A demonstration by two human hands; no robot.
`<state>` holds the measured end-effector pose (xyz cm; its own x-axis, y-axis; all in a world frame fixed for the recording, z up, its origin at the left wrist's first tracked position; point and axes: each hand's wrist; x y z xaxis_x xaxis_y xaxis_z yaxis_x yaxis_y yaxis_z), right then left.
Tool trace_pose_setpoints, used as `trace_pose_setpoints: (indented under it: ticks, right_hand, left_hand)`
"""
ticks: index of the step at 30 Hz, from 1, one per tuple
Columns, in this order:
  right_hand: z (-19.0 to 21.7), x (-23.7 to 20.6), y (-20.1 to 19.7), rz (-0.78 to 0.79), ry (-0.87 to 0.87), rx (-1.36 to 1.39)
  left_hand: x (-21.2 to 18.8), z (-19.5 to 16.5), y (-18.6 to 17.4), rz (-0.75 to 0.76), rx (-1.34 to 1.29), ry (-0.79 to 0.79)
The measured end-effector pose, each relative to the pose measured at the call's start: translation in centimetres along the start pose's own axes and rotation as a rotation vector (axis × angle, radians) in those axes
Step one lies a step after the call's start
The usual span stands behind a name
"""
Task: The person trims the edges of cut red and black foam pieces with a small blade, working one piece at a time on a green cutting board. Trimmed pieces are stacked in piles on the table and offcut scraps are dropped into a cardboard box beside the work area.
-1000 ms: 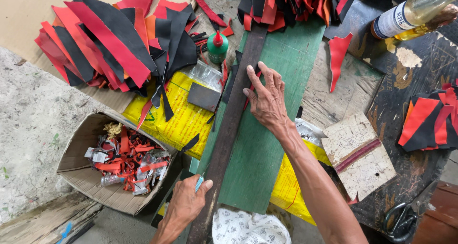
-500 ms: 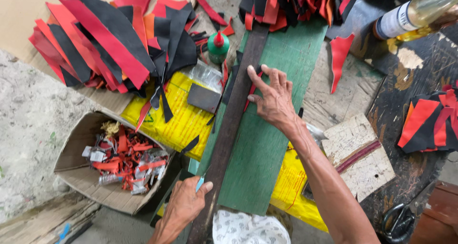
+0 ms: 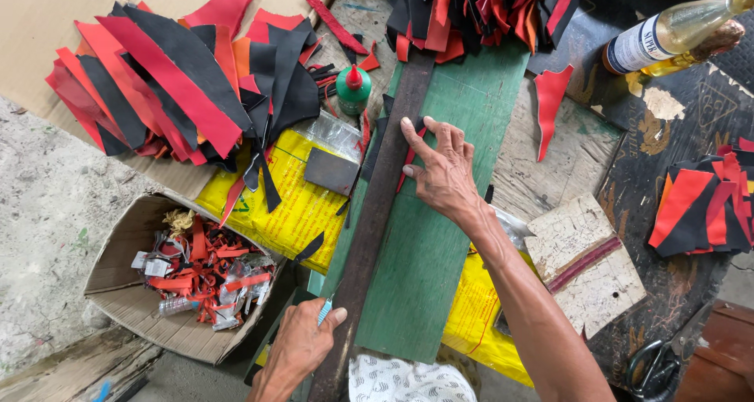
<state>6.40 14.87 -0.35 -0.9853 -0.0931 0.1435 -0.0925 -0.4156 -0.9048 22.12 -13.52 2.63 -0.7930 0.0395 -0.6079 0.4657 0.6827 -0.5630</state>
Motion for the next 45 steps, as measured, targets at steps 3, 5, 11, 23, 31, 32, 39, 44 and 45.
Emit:
trace_pose_setpoints:
  ticks: [3,5,11,23,31,32,39,44,45]
  right_hand:
    - [-0.7,0.3,0.0,-0.077,-0.013,0.049]
    - [-1.4,1.8,0.0,-0.111,0.148,0.203]
    - [-1.7,7.9,1.1,-0.304,-0.069,0.248]
    - [-2.4,13.0,3.4,-0.175,-0.181,0.227]
    - [-2.3,13.0,4.4,-0.222,-0.181,0.169]
    - [-2.3,12.9,4.4,-0.227,-0.18,0.171]
    - [-1.4,12.9,4.1,-0.239,-0.152,0.184]
    - [-0.8,12.0,4.1,-0.302,-0.128,0.227]
    - [-0.7,11.7,4.3,-0.319,-0.122,0.242]
  left_hand:
    - [0.1,0.0,0.0,0.007,0.016,0.007]
    - [0.3,-0.1,0.1,0.009,0.009,-0.003]
    - [0.1,-0.3,0.2,0.002,-0.02,-0.021]
    - [1.2,0.9,1.2,-0.027,-0.019,0.028]
    - [1.4,0.5,0.9,0.003,0.014,0.009]
    - [1.4,0.4,0.8,0.0,0.018,0.018]
    - [1.2,0.1,0.3,0.034,0.046,-0.027]
    - [1.2,0.3,0.2,0.046,-0.004,-0.021]
    - [1.2,0.3,0.2,0.052,-0.027,-0.036]
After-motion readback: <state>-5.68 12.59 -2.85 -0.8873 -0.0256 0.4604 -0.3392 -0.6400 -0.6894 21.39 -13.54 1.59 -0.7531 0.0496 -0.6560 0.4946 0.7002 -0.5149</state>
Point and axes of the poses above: each hand's wrist, its own x-axis towards the middle knuckle, its own y-axis out of the palm, z = x × y, and after that the axes turned 10 degrees about -z, right-handed
